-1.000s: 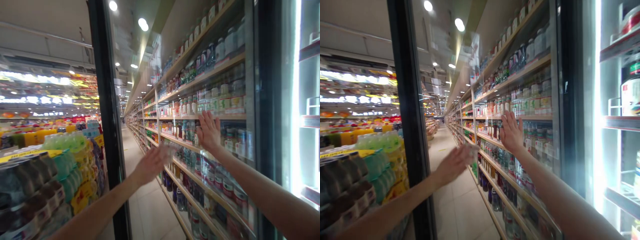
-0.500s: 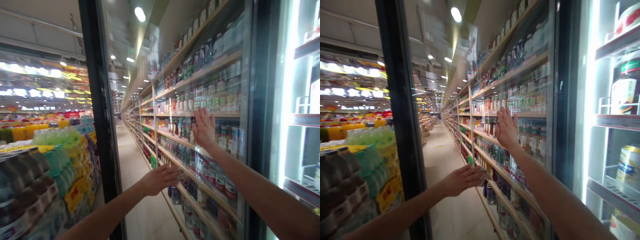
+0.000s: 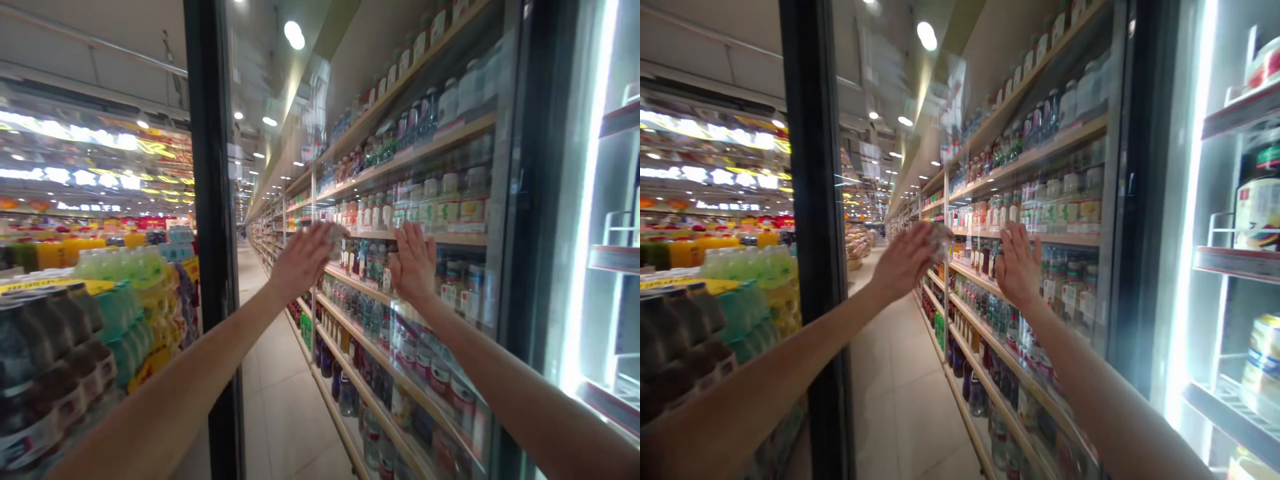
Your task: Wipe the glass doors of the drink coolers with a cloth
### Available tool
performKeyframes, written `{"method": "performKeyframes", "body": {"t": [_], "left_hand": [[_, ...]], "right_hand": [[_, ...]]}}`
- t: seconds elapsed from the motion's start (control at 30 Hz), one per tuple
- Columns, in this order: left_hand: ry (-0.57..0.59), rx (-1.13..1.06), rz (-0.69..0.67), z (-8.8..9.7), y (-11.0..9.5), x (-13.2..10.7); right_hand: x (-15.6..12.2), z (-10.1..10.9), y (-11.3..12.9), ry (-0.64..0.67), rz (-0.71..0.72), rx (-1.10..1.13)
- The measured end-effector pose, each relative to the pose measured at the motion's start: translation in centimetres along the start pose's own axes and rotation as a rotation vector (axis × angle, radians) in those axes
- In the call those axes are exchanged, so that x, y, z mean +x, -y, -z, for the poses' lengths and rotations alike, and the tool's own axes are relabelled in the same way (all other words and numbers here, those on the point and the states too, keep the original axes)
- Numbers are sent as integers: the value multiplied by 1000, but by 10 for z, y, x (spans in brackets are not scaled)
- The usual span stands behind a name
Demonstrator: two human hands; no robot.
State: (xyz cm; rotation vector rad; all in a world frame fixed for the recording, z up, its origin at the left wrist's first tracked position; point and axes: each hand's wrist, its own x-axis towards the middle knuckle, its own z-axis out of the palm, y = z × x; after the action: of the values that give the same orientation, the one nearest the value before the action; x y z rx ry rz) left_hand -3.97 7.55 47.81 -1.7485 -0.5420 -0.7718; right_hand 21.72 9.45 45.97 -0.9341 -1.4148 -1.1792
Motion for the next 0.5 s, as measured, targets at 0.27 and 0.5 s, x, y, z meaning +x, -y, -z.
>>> {"method": "performKeyframes", "body": {"t": [0.27, 0.5], "left_hand": [[55, -5, -288, -2, -15, -1], [-56, 52, 330, 2, 23, 32]], "right_hand": [[-1, -3, 0, -3, 2, 6], [0, -4, -1, -5, 21, -3]]}}
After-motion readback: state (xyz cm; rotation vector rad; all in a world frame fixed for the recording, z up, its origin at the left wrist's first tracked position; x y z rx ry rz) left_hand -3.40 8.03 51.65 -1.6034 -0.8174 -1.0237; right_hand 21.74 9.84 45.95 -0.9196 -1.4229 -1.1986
